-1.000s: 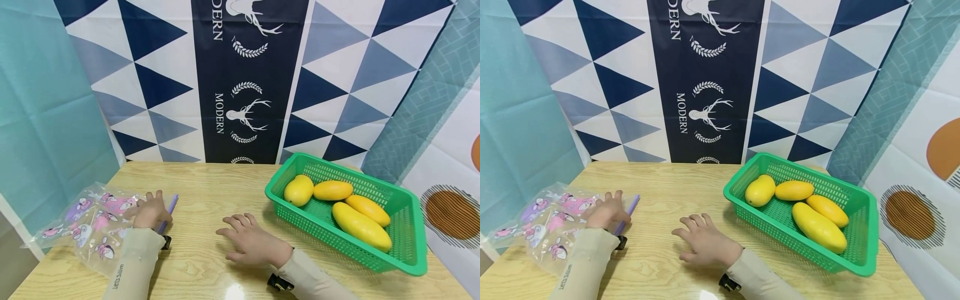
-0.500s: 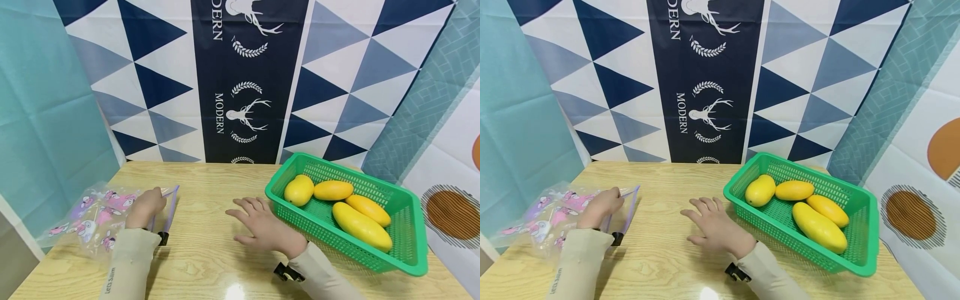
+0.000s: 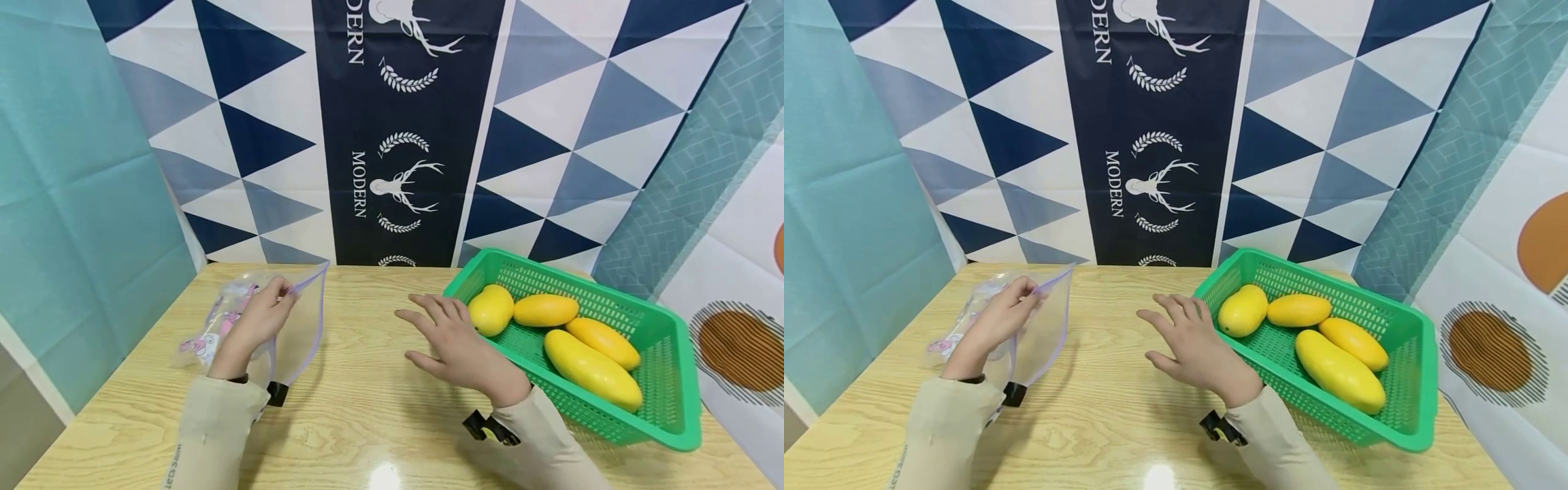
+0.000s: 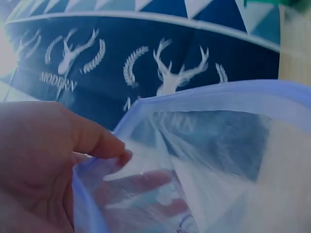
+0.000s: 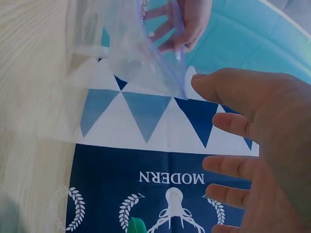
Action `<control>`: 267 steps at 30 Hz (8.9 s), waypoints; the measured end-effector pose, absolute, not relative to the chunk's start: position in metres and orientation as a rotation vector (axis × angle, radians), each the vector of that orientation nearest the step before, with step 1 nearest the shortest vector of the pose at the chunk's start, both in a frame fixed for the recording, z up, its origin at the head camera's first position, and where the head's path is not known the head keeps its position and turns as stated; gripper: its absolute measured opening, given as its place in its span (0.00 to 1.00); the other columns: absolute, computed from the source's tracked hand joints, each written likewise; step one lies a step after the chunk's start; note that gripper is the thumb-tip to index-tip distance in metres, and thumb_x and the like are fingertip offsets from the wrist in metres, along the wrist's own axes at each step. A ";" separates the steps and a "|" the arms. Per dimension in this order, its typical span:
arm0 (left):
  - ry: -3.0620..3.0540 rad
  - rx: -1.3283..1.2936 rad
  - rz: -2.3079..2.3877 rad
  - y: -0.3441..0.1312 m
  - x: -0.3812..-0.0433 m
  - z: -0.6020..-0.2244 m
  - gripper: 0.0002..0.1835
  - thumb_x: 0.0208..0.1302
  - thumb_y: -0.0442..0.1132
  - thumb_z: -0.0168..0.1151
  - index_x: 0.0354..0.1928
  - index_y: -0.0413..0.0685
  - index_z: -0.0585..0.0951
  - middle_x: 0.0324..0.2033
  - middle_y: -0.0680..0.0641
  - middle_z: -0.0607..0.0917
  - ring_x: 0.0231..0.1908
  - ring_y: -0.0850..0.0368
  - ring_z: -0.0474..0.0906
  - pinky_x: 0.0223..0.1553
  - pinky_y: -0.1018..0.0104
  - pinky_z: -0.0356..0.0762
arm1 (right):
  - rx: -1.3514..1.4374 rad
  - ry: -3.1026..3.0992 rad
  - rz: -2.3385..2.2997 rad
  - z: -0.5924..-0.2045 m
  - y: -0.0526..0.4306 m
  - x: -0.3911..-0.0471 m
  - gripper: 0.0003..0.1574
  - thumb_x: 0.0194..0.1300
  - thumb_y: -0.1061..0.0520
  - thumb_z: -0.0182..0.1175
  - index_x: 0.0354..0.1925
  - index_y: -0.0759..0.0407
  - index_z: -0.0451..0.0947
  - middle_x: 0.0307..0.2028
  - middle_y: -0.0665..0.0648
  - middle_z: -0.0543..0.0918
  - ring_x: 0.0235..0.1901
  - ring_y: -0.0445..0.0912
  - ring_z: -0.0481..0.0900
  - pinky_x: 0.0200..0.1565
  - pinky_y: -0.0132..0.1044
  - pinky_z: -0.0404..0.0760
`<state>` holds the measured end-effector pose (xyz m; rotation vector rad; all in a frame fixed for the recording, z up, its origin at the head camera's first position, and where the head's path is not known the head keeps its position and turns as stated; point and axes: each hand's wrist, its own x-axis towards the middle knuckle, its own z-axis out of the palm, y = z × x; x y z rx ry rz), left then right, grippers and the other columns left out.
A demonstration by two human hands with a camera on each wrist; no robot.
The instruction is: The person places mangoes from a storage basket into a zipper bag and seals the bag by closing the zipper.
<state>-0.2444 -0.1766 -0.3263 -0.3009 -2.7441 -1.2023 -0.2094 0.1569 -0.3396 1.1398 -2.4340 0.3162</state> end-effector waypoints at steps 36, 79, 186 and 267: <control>-2.542 -0.799 -2.127 -0.105 -0.237 -0.349 0.08 0.79 0.37 0.41 0.50 0.39 0.65 0.56 0.31 0.78 0.59 0.34 0.74 0.47 0.44 0.82 | 1.398 -1.996 -0.010 -0.364 0.122 -0.205 0.12 0.53 0.56 0.75 0.33 0.47 0.81 0.51 0.54 0.80 0.62 0.57 0.70 0.63 0.51 0.71; -1.969 -1.059 -2.619 -0.134 -0.242 -0.337 0.26 0.68 0.20 0.46 0.58 0.56 0.76 0.61 0.50 0.78 0.58 0.54 0.78 0.51 0.49 0.81 | 1.187 -2.023 0.241 -0.326 0.183 -0.227 0.01 0.64 0.58 0.64 0.36 0.52 0.82 0.47 0.59 0.82 0.58 0.66 0.70 0.58 0.63 0.69; -1.574 -0.718 -3.018 -0.112 -0.233 -0.335 0.23 0.67 0.21 0.42 0.60 0.48 0.67 0.61 0.42 0.69 0.55 0.53 0.80 0.46 0.61 0.84 | 1.122 -1.936 0.301 -0.237 0.240 -0.197 0.28 0.77 0.44 0.43 0.42 0.62 0.83 0.49 0.67 0.82 0.53 0.69 0.70 0.52 0.65 0.64; -1.646 -0.758 -2.989 -0.106 -0.230 -0.338 0.25 0.65 0.21 0.44 0.62 0.47 0.66 0.59 0.43 0.73 0.56 0.53 0.79 0.47 0.60 0.84 | 0.930 -2.850 -0.258 -0.341 0.331 -0.317 0.36 0.55 0.56 0.71 0.62 0.56 0.75 0.55 0.65 0.77 0.55 0.65 0.71 0.51 0.68 0.70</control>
